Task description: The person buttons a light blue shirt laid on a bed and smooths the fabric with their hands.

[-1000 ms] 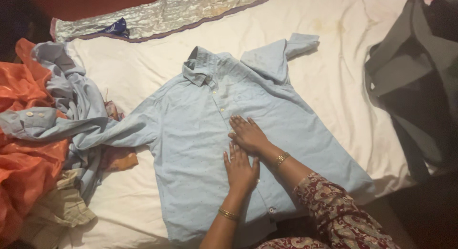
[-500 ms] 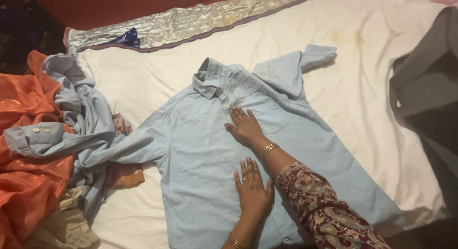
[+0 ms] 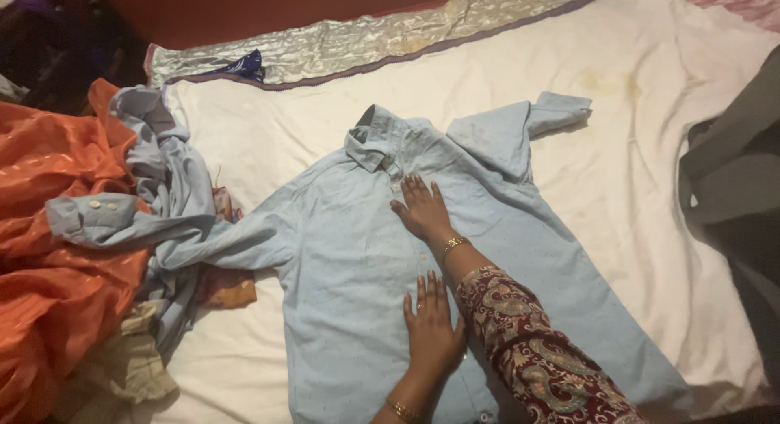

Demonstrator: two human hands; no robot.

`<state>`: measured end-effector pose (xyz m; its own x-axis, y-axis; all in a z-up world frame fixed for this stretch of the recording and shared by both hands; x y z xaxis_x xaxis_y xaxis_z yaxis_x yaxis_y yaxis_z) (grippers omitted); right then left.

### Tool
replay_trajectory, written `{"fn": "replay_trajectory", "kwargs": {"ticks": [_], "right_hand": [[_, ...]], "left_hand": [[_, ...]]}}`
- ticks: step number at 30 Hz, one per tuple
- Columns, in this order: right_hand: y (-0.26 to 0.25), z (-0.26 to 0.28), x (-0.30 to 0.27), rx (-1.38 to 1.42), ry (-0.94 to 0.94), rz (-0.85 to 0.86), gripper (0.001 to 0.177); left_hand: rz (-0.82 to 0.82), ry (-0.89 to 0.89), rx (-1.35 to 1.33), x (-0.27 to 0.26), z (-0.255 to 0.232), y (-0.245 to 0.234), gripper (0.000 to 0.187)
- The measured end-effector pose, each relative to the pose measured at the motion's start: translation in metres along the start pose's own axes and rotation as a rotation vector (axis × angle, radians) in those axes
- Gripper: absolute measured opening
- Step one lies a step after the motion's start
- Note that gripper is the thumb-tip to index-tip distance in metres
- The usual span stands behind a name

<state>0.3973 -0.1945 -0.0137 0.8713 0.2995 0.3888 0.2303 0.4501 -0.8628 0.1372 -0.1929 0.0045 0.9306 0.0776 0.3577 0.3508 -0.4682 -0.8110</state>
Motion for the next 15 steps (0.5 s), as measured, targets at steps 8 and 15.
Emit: {"fn": "replay_trajectory", "kwargs": {"ticks": [8, 15], "right_hand": [[-0.043, -0.002, -0.077, 0.019, -0.033, 0.063, 0.071], [-0.082, -0.015, -0.151, -0.012, -0.125, 0.077, 0.064]], "left_hand": [[-0.096, 0.062, 0.027, -0.003, 0.002, 0.005, 0.078], [-0.142, 0.098, 0.037, -0.011, 0.006, 0.011, 0.076]]}}
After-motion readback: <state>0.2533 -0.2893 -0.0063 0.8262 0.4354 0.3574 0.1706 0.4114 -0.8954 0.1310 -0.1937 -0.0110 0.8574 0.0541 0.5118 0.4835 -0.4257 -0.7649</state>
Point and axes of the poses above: each hand's wrist, its own x-axis towards the middle knuckle, its own y-axis out of the palm, z = x × y, the point moved 3 cm from there along x, towards the middle knuckle, and after that the axes turned 13 degrees about -z, right-handed, at the moved point
